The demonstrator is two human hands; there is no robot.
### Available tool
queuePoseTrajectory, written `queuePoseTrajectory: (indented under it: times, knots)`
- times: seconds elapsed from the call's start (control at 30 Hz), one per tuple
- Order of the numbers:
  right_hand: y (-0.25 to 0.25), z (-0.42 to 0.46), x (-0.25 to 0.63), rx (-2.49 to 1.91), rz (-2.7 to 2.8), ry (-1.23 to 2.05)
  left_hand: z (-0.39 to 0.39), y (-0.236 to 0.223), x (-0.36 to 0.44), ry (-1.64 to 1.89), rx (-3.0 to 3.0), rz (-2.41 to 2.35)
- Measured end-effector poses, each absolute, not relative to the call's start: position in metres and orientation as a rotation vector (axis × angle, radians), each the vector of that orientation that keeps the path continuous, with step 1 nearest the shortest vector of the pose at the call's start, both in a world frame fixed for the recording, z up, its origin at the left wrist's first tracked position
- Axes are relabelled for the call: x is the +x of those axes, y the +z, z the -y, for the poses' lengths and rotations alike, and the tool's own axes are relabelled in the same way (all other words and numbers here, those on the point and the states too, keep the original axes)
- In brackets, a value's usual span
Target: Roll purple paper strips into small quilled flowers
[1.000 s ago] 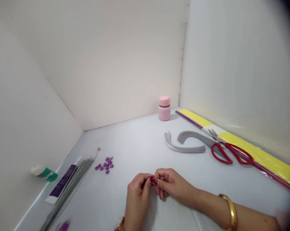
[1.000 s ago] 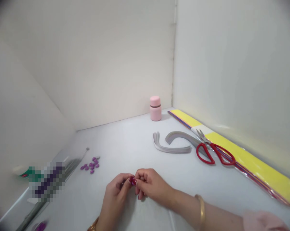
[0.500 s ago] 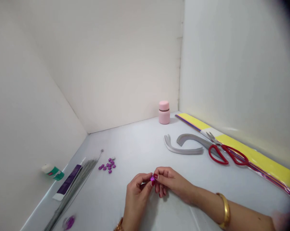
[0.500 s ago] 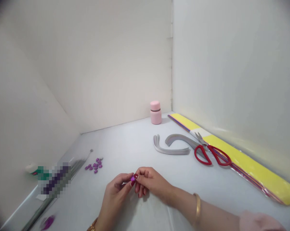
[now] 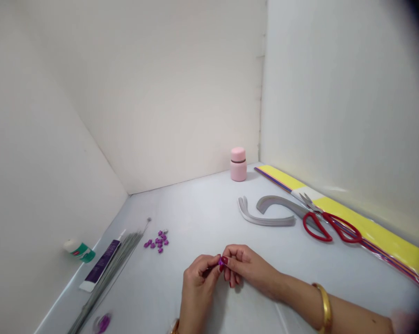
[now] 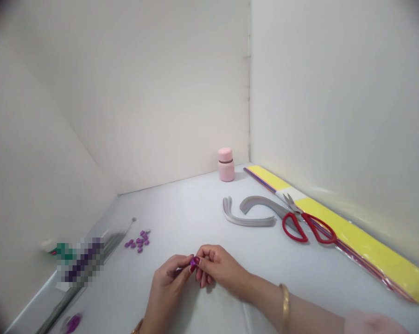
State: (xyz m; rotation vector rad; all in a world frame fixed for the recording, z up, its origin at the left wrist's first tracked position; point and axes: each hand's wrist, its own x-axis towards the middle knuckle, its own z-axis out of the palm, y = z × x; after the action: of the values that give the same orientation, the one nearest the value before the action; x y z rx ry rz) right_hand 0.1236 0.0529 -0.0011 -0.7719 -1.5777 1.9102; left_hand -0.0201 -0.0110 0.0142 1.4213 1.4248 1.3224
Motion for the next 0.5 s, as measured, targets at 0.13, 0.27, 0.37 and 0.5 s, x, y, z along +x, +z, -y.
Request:
queuePoseTrajectory:
  times: [0.13,0.27,0.37,0.5]
  knots:
    - [-0.003,-0.054,0.124,-0.792,1.596,1.898,0.009,0.013,-0.021,1.299,1.417,-1.41]
    - [-0.004,-0.053,0.122,-0.809,1.616,1.853,0.011,0.011,-0.017,1.322,1.385,-1.46]
    - [-0.005,-0.053,0.121,-0.814,1.638,1.818,0.011,0.008,-0.015,1.355,1.375,-1.505]
    - [-0.008,-0.053,0.12,-0.819,1.672,1.775,0.008,0.002,-0.015,1.384,1.386,-1.533]
